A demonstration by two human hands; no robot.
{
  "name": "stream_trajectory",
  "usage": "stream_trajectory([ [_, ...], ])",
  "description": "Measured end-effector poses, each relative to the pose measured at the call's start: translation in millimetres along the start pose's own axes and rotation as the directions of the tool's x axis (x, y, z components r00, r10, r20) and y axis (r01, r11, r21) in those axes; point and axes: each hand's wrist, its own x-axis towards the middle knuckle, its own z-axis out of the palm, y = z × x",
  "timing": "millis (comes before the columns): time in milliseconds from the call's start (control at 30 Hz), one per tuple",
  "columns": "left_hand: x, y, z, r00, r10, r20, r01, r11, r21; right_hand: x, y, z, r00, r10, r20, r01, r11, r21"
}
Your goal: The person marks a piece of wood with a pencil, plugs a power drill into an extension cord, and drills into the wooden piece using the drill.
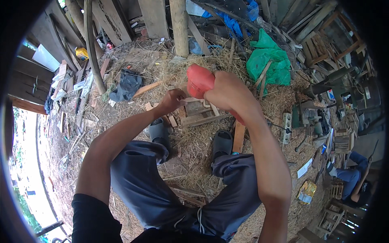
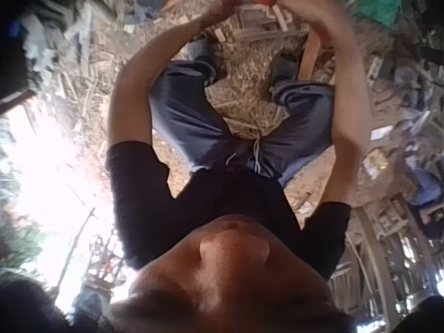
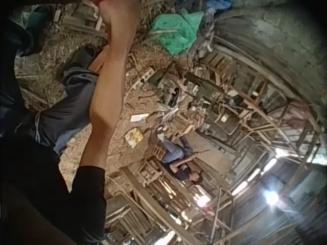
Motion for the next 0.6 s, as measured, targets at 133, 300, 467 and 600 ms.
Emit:
stream_trajectory([
  [133,1,0,2,1.000,-0.012,-0.004,0.012,1.000,0.005,3,-2,0,0.998,0.029,0.053,-0.030,0.999,0.015],
  [300,2,-6,3,0.999,-0.046,0.022,0.046,0.999,0.014,9,1,5,0.998,0.009,0.056,-0.008,0.999,-0.032],
  [467,4,0,2,0.996,-0.075,0.042,0.074,0.997,0.018,10,4,6,0.998,0.027,0.060,-0.025,0.999,-0.023],
  [600,3,-1,0,0.997,-0.060,0.046,0.059,0.998,0.018,12,3,8,0.998,0.021,0.063,-0.019,0.999,-0.030],
])
